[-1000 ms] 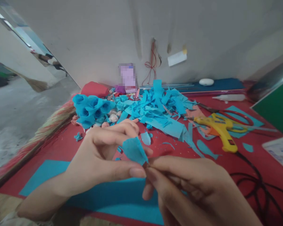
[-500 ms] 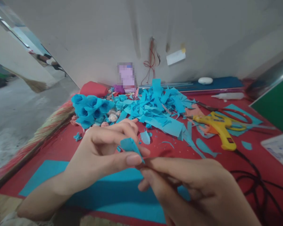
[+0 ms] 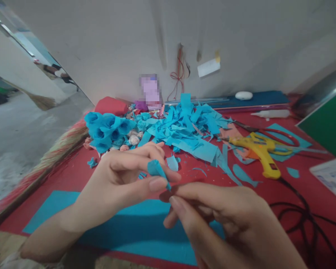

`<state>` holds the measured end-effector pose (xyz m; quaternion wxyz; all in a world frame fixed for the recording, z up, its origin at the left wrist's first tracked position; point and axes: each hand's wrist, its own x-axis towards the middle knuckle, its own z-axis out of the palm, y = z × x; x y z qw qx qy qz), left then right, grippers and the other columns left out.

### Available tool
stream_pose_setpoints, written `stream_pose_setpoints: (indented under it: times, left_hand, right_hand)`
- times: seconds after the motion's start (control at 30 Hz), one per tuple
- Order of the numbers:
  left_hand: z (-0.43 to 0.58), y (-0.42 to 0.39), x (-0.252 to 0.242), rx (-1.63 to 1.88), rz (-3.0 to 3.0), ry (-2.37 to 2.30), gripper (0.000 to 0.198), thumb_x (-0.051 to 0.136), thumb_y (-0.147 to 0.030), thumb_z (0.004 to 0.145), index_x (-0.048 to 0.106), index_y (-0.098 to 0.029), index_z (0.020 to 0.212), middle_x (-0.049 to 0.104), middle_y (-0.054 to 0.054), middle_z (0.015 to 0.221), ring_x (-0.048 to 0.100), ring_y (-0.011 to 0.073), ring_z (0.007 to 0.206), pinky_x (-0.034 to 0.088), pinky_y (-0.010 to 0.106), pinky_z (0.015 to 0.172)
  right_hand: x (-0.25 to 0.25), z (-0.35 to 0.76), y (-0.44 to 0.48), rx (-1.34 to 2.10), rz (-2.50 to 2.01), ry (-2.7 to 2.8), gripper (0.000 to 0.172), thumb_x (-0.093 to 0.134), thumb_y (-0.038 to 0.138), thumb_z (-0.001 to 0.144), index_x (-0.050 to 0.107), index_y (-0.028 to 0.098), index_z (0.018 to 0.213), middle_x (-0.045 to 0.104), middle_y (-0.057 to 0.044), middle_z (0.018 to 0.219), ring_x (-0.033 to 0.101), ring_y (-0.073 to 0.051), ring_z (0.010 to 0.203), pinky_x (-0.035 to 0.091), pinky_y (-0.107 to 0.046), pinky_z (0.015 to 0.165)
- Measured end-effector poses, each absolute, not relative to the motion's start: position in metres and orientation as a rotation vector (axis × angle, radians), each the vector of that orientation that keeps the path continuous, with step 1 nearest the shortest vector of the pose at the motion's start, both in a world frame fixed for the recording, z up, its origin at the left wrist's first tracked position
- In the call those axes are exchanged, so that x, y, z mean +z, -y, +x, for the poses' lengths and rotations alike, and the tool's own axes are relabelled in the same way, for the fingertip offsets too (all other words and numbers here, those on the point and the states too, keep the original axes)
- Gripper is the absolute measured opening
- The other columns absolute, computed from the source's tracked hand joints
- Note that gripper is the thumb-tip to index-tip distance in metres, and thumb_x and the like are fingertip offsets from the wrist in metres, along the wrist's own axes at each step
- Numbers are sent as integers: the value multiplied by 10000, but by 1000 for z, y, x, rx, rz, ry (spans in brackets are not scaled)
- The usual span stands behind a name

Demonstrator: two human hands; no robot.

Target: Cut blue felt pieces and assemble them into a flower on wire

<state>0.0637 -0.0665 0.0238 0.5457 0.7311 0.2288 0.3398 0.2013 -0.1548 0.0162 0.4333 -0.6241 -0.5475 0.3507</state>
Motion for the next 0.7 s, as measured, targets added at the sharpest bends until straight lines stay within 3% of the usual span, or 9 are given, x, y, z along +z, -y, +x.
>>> stream_pose_setpoints:
  times: [0.13,0.4,0.6,0.7]
  left_hand:
    - [64,67,23,813,1706,-533,95,620,-138,720,663,-164,639,611,27,690,557,138,742,486,260,726]
    - [62,68,24,785,1725,-517,127,593,-134,742,648,-173,635,544,10,671,543,126,720,483,253,712]
    - [62,68,26,757,1716,-515,71,615,-158,733,673,-148,693,589,29,705,546,134,724,481,262,726]
    - [60,69,27,732,1696,-453,83,614,-188,747,685,-151,724,603,16,692,557,123,750,477,240,748]
  right_hand:
    - [-1,217,148,1058,-1357,1441,271,514,504,768,655,321,627,656,18,543,502,-132,261,391,-163,237]
    - [16,203,155,930,-1550,1249,191,562,351,735,631,310,562,651,57,572,504,-77,313,401,-88,324]
    - [1,221,150,1257,-1416,1404,228,542,471,715,663,303,619,649,11,559,544,-161,313,453,-195,290]
    - [-1,221,149,1300,-1439,1433,305,495,536,733,651,303,613,572,15,456,525,-169,313,434,-217,278]
